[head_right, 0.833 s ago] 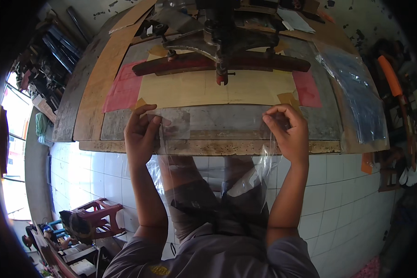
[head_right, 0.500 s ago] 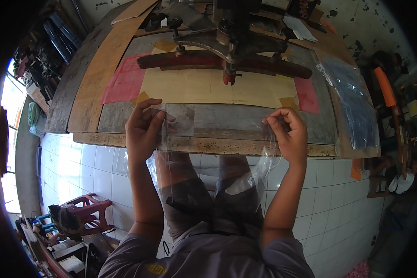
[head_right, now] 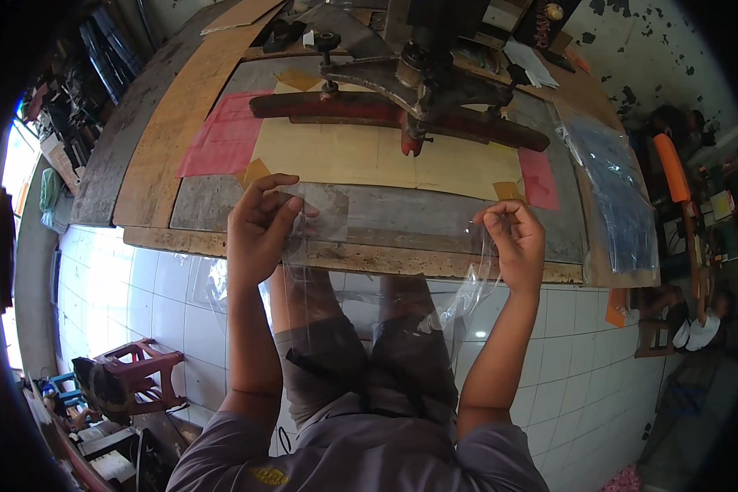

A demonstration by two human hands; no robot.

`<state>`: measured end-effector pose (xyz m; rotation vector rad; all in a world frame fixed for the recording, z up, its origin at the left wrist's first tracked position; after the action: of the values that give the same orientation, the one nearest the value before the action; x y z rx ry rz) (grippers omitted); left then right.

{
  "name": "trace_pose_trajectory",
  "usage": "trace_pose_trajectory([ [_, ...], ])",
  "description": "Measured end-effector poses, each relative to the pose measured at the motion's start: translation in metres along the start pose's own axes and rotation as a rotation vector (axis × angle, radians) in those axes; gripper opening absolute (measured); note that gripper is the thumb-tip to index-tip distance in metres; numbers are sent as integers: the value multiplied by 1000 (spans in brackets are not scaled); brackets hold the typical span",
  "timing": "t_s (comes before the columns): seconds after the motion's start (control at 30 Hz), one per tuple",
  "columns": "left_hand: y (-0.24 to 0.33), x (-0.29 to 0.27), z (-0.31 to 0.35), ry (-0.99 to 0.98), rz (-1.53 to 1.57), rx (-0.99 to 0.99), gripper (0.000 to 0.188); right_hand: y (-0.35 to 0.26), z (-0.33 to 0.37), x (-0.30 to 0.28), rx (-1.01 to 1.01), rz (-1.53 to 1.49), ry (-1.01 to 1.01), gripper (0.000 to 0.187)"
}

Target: The person aligns thin plastic sheets on a wooden template under a manual press, using their hands to position the edges and smooth the material.

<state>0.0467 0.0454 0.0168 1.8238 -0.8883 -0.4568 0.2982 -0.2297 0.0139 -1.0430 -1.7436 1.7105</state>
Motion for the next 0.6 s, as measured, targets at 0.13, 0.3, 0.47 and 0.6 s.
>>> trace_pose_trajectory([
  [0.13, 0, 1, -1, 0, -5, -3, 27, 0, 2, -2, -18, 2, 13, 15],
  [0.3, 3, 1, 1, 7, -44, -29, 28, 2, 1, -1, -28, -25, -1, 15],
  [0.47, 2, -1, 1, 12, -92, -37, 28, 2, 3, -1, -9, -38, -15, 15],
  [0.6, -3, -4, 0, 24, -163, 5, 29, 1, 3, -1, -19, -61, -24, 14],
])
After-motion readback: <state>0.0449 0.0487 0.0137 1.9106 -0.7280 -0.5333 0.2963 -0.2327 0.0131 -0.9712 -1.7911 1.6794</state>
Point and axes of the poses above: each hand's wrist, its own z-axis away from the middle knuckle, its own x-axis out of the palm, y = z × x, the point moved 7 cm from there along -z, towards the middle knuckle, and after that the axes turned 12 degrees about x, right-handed, at the moved point
